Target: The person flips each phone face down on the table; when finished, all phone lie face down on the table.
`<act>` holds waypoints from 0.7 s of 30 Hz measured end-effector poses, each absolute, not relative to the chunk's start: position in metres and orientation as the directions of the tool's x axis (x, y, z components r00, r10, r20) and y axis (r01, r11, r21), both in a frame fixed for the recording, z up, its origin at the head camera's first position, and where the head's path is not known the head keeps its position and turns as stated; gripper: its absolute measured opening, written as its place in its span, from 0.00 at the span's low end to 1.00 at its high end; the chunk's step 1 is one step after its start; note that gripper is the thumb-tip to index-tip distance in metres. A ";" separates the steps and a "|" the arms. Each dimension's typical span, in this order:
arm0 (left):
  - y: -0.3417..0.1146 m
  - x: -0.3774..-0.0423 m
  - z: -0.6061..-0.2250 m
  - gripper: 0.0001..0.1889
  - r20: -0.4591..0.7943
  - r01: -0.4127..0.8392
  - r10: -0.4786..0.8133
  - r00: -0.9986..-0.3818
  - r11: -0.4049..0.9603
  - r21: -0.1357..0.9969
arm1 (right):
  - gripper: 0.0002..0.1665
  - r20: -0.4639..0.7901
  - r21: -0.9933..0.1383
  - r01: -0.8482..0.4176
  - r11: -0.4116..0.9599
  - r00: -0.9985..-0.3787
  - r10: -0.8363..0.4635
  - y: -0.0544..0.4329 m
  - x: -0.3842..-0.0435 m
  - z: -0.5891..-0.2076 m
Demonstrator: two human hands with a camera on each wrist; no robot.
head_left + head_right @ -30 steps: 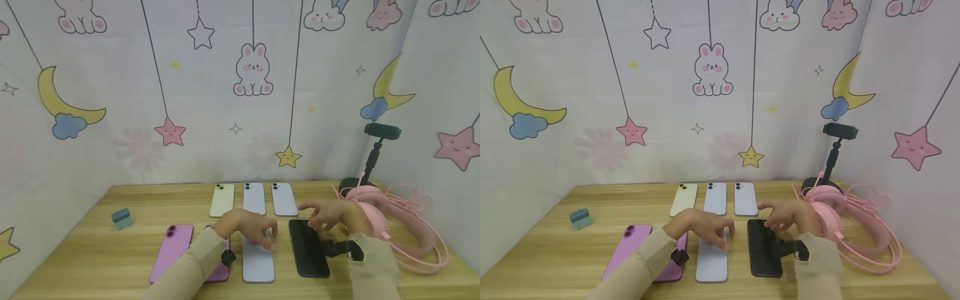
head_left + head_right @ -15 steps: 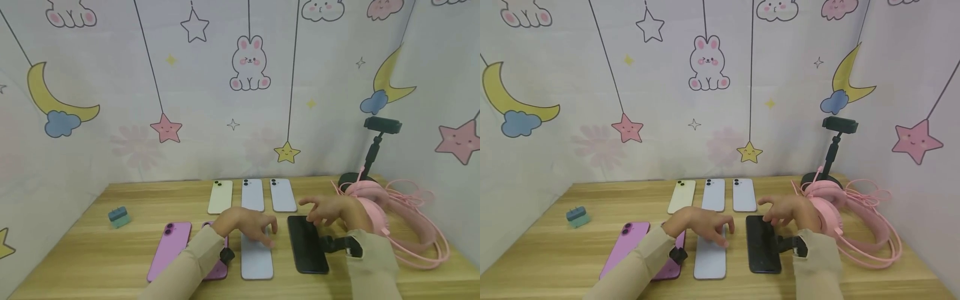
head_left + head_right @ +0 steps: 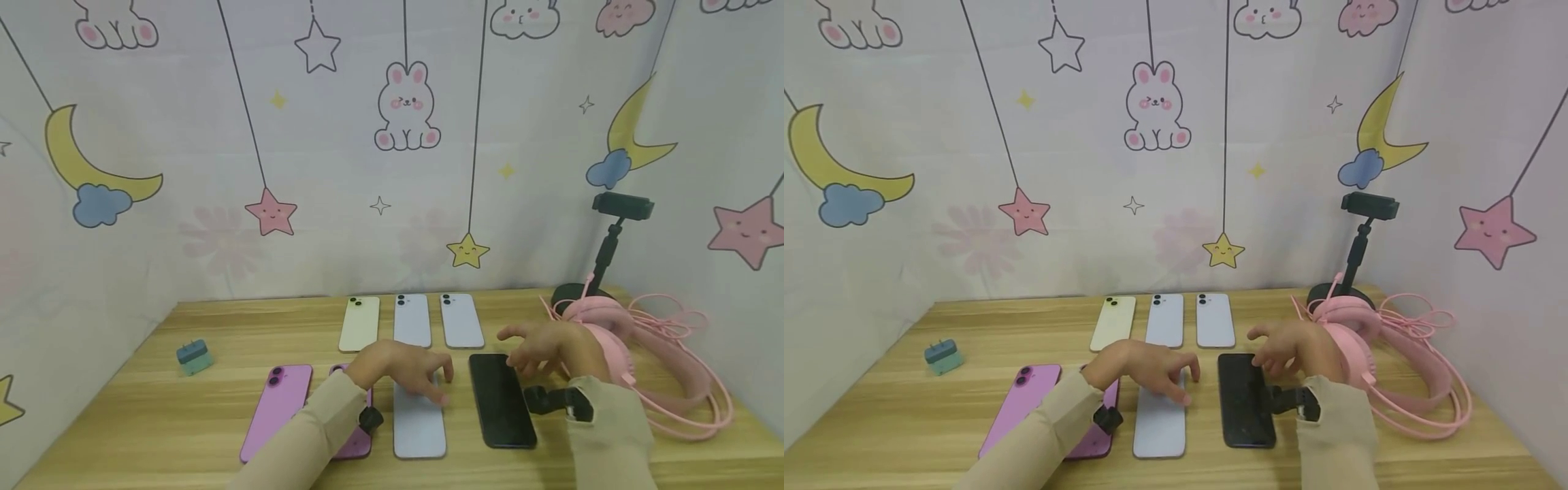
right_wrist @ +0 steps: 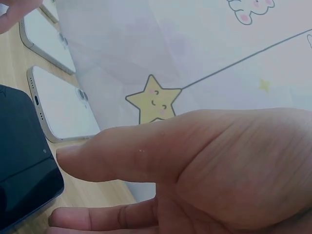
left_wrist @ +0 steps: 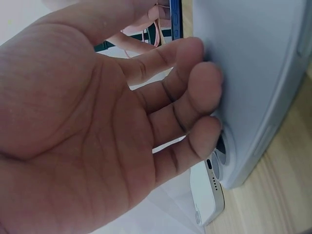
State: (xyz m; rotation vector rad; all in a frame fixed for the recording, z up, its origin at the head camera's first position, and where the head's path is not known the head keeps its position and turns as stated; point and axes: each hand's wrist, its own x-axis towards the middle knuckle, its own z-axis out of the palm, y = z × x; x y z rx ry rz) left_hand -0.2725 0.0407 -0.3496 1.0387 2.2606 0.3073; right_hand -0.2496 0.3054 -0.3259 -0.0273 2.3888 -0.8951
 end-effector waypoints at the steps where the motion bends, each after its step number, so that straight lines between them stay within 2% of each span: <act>1: 0.041 -0.272 -0.350 0.20 -0.442 0.601 0.748 -0.494 0.662 0.448 | 0.37 -0.519 -0.610 0.187 0.770 -0.828 -0.211 0.305 -0.249 -0.326; 5: 0.042 -0.272 -0.351 0.23 -0.433 0.622 0.752 -0.497 0.657 0.427 | 0.38 -0.531 -0.623 0.210 0.754 -0.821 -0.210 0.304 -0.247 -0.328; 9: 0.044 -0.270 -0.353 0.32 -0.393 0.651 0.773 -0.498 0.632 0.420 | 0.39 -0.531 -0.637 0.207 0.743 -0.816 -0.227 0.304 -0.247 -0.331; 13: 0.048 -0.269 -0.355 0.37 -0.325 0.697 0.832 -0.449 0.554 0.456 | 0.39 -0.529 -0.625 0.193 0.757 -0.817 -0.230 0.304 -0.248 -0.332; 17: 0.053 -0.269 -0.357 0.36 -0.269 0.757 0.878 -0.396 0.478 0.445 | 0.37 -0.535 -0.606 0.194 0.771 -0.816 -0.216 0.304 -0.249 -0.332; 21: 0.058 -0.267 -0.357 0.35 -0.234 0.801 0.899 -0.371 0.437 0.408 | 0.33 -0.533 -0.611 0.194 0.768 -0.818 -0.216 0.304 -0.248 -0.334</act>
